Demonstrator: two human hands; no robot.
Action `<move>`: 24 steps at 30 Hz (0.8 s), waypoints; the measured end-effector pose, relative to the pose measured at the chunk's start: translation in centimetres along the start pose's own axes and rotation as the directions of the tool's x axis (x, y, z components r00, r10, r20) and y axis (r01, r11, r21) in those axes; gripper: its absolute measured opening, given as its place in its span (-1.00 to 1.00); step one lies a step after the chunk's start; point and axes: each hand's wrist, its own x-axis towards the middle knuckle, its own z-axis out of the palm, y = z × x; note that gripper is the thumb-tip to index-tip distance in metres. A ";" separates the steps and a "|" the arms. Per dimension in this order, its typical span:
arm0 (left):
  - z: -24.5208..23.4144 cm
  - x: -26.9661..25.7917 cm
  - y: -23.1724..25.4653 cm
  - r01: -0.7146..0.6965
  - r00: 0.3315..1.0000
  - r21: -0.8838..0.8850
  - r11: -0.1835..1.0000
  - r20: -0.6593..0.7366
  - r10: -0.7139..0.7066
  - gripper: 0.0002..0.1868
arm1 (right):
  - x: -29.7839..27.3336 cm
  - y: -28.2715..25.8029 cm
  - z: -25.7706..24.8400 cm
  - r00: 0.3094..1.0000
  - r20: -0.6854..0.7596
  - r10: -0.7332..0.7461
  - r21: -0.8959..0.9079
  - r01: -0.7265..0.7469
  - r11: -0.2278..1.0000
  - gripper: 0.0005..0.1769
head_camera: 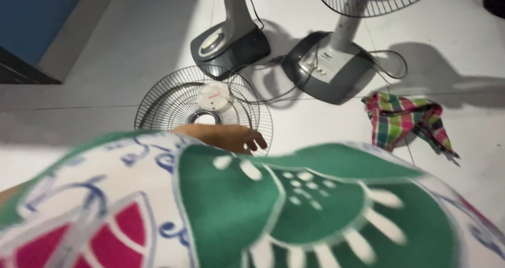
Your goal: The person attaches a purple fan blade to a fan motor, secures it with a plastic cap, and then wipes the fan cage with a cloth.
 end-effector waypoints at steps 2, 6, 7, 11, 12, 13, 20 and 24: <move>0.0 -0.7 -0.3 0.005 1.000 0.001 1.000 -0.014 -0.005 -0.33 | 1.1 0.2 1.7 0.999 0.031 0.024 0.038 -0.025 0.999 -0.60; 1.3 -1.7 -0.8 0.126 0.979 -0.007 0.992 -0.163 -0.126 -0.18 | 0.4 3.2 4.0 0.993 0.081 0.081 0.063 -0.086 0.994 -0.61; 1.4 -1.5 -1.0 0.158 0.965 -0.023 0.987 -0.208 -0.160 -0.15 | 0.2 4.0 4.4 0.992 0.088 0.085 0.067 -0.091 0.994 -0.61; 2.5 0.1 -2.4 0.242 0.932 -0.042 0.969 -0.269 -0.244 -0.15 | 1.7 4.2 5.6 0.993 0.106 0.061 0.079 -0.069 0.994 -0.62; 2.9 0.7 -3.0 0.251 0.929 -0.053 0.967 -0.266 -0.255 -0.15 | 2.5 3.4 6.2 0.993 0.111 0.041 0.086 -0.050 0.995 -0.63; 3.4 1.1 -3.7 0.264 0.927 -0.070 0.962 -0.257 -0.273 -0.15 | 2.8 2.5 6.9 0.991 0.131 0.026 0.091 -0.038 0.995 -0.63; 7.6 3.5 -7.2 0.033 0.926 -0.185 0.982 -0.364 -0.100 -0.10 | 4.7 -8.8 14.9 0.904 0.426 0.035 0.131 -0.100 0.986 -0.64; 8.3 4.3 -6.9 -0.037 0.890 -0.169 0.985 -0.453 -0.044 -0.12 | 6.9 -16.3 21.8 0.808 0.572 0.140 -0.104 -0.098 0.990 -0.61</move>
